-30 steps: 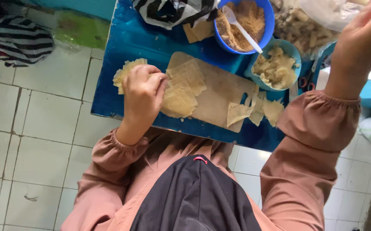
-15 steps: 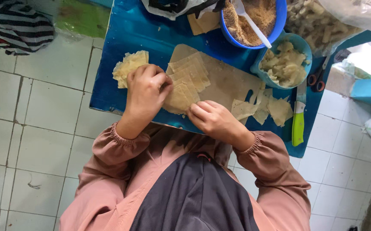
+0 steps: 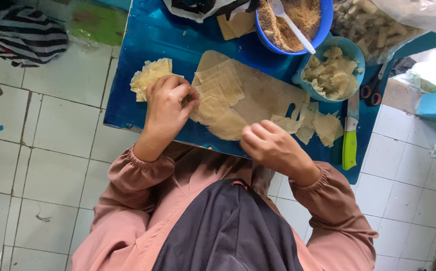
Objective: The person sits at a blue table folding thin square pastry wrappers into triangular pieces, stacking the folded pieces on a cutting board. They occasionally spoon brown filling from a blue bowl onto a wrapper and fold the wrapper over the filling by hand.
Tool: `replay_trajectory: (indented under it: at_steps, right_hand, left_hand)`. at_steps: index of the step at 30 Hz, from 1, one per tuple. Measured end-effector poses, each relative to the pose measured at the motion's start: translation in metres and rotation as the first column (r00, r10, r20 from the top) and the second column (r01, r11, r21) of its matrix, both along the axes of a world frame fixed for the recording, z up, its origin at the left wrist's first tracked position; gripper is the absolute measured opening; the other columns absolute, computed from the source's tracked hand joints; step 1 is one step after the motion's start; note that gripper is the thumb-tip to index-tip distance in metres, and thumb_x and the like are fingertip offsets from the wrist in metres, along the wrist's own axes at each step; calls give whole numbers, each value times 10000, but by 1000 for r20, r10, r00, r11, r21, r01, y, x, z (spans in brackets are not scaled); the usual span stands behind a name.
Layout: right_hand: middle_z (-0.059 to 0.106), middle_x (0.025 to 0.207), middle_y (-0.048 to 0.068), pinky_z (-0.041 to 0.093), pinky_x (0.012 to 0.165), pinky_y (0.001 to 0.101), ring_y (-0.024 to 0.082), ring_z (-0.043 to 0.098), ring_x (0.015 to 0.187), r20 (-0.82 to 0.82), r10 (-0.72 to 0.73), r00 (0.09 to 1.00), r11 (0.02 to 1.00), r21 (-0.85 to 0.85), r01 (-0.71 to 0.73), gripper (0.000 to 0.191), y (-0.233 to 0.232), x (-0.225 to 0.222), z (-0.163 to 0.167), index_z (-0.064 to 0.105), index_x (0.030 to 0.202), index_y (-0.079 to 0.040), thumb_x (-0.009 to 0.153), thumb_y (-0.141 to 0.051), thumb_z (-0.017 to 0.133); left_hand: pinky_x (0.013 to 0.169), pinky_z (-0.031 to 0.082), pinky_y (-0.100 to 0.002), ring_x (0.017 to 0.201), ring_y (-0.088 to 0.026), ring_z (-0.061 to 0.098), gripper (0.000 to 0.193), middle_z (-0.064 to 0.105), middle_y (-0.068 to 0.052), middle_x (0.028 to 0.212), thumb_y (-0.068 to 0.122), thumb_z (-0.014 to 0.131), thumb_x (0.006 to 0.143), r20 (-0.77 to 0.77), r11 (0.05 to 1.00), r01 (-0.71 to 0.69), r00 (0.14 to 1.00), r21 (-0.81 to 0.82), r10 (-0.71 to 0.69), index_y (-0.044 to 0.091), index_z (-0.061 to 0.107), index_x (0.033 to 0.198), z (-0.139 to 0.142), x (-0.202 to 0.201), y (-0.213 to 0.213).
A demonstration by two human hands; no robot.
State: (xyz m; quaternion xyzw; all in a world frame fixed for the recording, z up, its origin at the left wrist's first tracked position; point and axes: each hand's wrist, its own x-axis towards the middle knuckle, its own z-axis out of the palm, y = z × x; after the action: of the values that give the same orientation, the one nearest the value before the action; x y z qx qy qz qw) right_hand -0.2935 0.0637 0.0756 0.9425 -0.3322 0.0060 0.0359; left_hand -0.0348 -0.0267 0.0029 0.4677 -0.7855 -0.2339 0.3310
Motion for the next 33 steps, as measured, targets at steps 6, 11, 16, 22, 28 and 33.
replay_trajectory:
  at_steps: [6, 11, 16, 22, 28, 33]
  right_hand:
    - [641, 1009, 116, 527, 882, 380, 303, 658, 974, 65, -315, 947, 937, 177, 300, 264, 24, -35, -8, 655, 1012, -8, 752, -49, 683]
    - [681, 1251, 155, 524, 1023, 420, 346, 659, 1183, 411, -511, 755, 854, 140, 501, 393, 43, -57, -17, 635, 1259, -23, 883, 92, 627]
    - [680, 1158, 172, 498, 965, 455, 380, 641, 1101, 503, -565, 654, 808, 177, 562, 421, 46, -68, -41, 633, 1287, 6, 874, -5, 715]
    - [676, 1058, 100, 499, 913, 407, 301, 646, 1025, 531, -721, 445, 642, 270, 718, 192, 68, -83, -47, 683, 1115, -84, 946, -15, 742]
    - [618, 1047, 145, 481, 874, 467, 339, 600, 981, 415, -718, 559, 585, -77, 808, 200, 74, -79, -15, 715, 1118, -53, 925, -13, 754]
    - [603, 1109, 171, 521, 838, 381, 291, 628, 951, 675, -572, 465, 649, 26, 760, 211, 8, -76, -21, 610, 1312, 5, 1113, -3, 678]
  left_hand:
    - [1037, 378, -450, 1219, -255, 604, 97, 662, -10, 1087, 69, 760, 856, 129, 982, -22, 990, -187, 47, 114, 719, 930, 8, -6, 13]
    - [1010, 375, -450, 1211, -279, 575, 230, 640, -40, 1157, 82, 733, 899, 134, 968, -44, 988, -248, 80, 117, 736, 1126, 16, -26, 48]
    - [922, 401, -432, 1096, -281, 562, 252, 609, -55, 1107, 198, 771, 895, 133, 974, 67, 990, -215, -39, 93, 704, 1115, 8, -68, 61]
    - [853, 445, -409, 1003, -258, 574, 93, 578, -51, 987, 150, 708, 892, 286, 974, 73, 958, -215, -8, 140, 620, 920, -2, -94, 60]
    - [841, 476, -403, 973, -281, 582, 117, 587, -72, 981, 110, 663, 862, 261, 970, 153, 960, -187, -101, 116, 594, 956, -3, -100, 58]
    - [747, 506, -407, 847, -300, 613, 167, 565, -102, 893, 91, 660, 892, 253, 975, 187, 956, -123, -152, 80, 543, 1010, -3, -112, 57]
